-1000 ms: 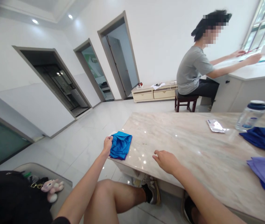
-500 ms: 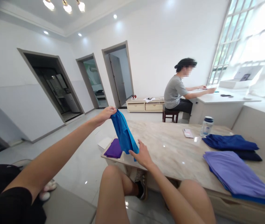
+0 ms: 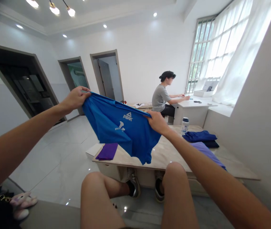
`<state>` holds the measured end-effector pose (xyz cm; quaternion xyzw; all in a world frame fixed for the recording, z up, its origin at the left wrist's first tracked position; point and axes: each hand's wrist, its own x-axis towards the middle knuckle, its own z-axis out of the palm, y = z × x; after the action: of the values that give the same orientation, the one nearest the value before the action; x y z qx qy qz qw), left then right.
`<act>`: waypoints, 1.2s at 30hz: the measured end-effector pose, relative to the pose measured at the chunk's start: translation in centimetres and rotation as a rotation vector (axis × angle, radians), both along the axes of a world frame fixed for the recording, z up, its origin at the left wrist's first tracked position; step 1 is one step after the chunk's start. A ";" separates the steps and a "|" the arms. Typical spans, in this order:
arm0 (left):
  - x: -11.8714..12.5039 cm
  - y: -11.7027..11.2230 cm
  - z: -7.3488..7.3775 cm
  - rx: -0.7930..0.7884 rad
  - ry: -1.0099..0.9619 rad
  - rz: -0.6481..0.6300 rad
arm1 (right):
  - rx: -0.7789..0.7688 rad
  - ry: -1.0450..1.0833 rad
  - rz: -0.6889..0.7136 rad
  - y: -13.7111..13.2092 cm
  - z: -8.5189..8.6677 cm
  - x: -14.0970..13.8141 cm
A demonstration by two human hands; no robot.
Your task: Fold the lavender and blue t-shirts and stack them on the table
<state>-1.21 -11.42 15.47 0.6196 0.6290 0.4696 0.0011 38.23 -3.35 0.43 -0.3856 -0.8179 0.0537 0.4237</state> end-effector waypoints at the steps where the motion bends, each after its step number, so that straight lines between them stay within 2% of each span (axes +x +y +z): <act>1: -0.4 -0.2 -0.4 0.008 0.072 0.007 | 0.045 -0.021 -0.022 0.3 1.1 0.7; 5: -2.0 0.3 -3.5 -0.003 0.429 -0.040 | 0.146 -0.123 -0.082 2.4 3.4 3.1; 7: -2.7 1.1 -4.9 -0.077 0.483 -0.043 | 0.148 -0.166 -0.067 3.4 4.1 4.0; 12: -3.9 3.8 -6.8 -0.157 0.366 0.005 | 0.039 -0.197 0.026 4.8 5.4 5.3; 16: -3.0 4.7 -8.4 -0.131 0.247 0.020 | -0.077 -0.288 0.068 4.4 4.2 6.0; 18: -2.0 4.9 -8.7 -0.100 0.169 0.008 | -0.116 -0.334 0.073 4.2 3.2 6.3; 20: -1.2 5.2 -8.1 -0.080 0.092 -0.013 | -0.127 -0.324 0.057 4.0 2.7 6.5; 24: -0.9 5.8 -5.8 -0.063 0.005 0.007 | -0.107 -0.175 0.006 3.6 3.4 6.6; 26: 0.0 5.0 -6.4 -0.055 -0.002 0.087 | -0.125 -0.078 -0.014 2.9 3.7 6.2; 27: 1.0 4.0 -7.5 -0.030 0.019 0.129 | -0.147 -0.027 -0.016 2.3 3.6 5.9; 29: 4.7 1.2 -11.8 0.059 0.107 0.162 | -0.208 0.074 0.002 1.0 2.9 4.6; 31: 9.9 -2.3 -17.5 0.084 0.195 -0.006 | -0.255 0.145 0.045 -0.5 1.8 2.9; 33: 15.1 -5.0 -23.1 -0.070 0.205 -0.198 | -0.268 0.146 0.102 -1.9 1.0 1.5; 34: 17.1 -5.8 -25.3 -0.157 0.166 -0.233 | -0.258 0.121 0.127 -2.6 0.9 1.0; 35: 18.7 -6.1 -26.9 -0.228 0.116 -0.246 | -0.238 0.085 0.148 -3.1 0.9 0.7; 36: 19.7 -6.1 -27.9 -0.270 0.056 -0.274 | -0.210 0.048 0.167 -3.5 1.1 0.6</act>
<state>18.46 -17.55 -12.41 0.7065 0.5958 0.3588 0.1308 38.83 -6.80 1.53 -0.3572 -0.8266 0.1834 0.3944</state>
